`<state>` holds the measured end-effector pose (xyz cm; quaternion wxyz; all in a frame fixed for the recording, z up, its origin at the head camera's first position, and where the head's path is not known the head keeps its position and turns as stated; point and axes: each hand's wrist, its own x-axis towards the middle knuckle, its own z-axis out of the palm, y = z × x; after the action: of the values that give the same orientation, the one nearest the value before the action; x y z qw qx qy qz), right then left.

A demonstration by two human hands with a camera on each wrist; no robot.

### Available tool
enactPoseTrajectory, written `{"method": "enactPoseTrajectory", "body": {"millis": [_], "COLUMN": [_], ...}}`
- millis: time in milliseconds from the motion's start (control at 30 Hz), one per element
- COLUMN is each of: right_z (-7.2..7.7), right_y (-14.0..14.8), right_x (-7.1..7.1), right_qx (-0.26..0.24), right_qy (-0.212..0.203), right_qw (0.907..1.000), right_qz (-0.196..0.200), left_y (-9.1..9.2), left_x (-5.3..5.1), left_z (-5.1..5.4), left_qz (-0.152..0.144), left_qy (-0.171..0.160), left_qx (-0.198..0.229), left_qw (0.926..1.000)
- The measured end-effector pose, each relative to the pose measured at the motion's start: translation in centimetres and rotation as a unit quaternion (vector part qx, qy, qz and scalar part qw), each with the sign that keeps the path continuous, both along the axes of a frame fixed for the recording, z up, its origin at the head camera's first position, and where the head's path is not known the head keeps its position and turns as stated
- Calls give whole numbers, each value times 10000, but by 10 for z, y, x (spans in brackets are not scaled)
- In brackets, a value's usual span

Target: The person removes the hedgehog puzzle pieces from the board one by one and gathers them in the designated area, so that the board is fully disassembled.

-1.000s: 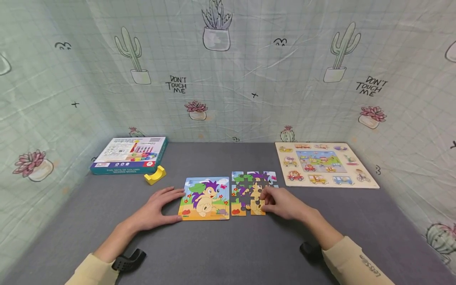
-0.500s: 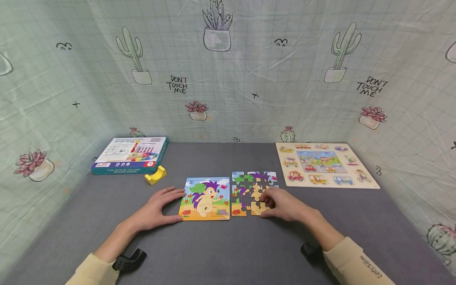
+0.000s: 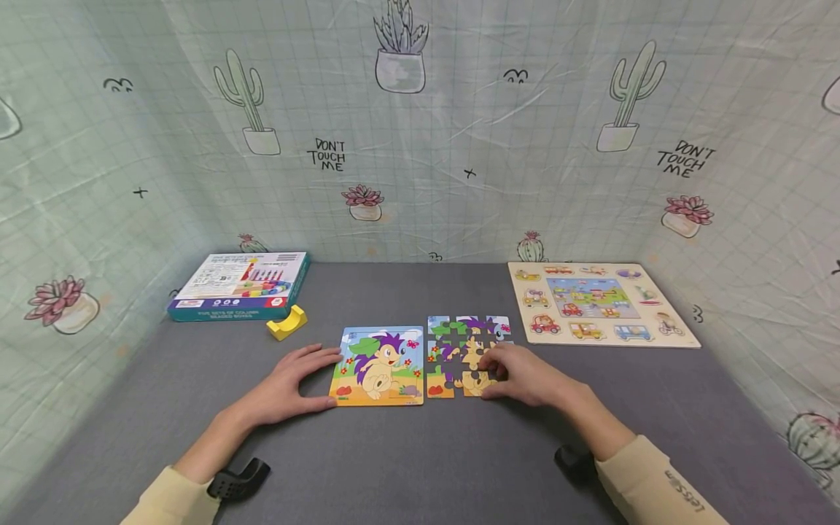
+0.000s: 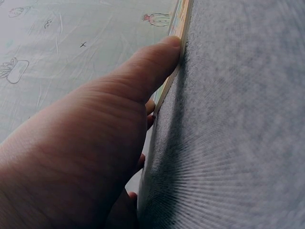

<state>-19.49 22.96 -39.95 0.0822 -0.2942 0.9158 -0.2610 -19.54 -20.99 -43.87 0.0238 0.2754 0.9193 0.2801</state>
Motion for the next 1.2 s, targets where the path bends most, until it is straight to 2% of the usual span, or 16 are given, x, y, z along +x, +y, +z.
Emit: {"method": "enactPoseTrajectory", "body": {"millis": [367, 733, 1033, 1200], "right_z": [11, 16, 8, 4], "right_y": [-17, -54, -83, -94], "right_x": [-6, -12, -16, -17], "right_qx": [-552, -1036, -866, -796], "right_qy": [-31, -26, 24, -99], "right_qw": [9982, 9946, 9962, 9966], "right_qz": [-232, -26, 88, 209], "left_y": [0, 0, 0, -1], "left_x": [-1, 0, 0, 0], "left_z": [0, 1, 1, 0], "left_qz": [-17, -43, -13, -64], "left_qy": [13, -22, -37, 56], "left_qx": [52, 72, 67, 71], "left_qw": [10000, 10000, 10000, 9999]}}
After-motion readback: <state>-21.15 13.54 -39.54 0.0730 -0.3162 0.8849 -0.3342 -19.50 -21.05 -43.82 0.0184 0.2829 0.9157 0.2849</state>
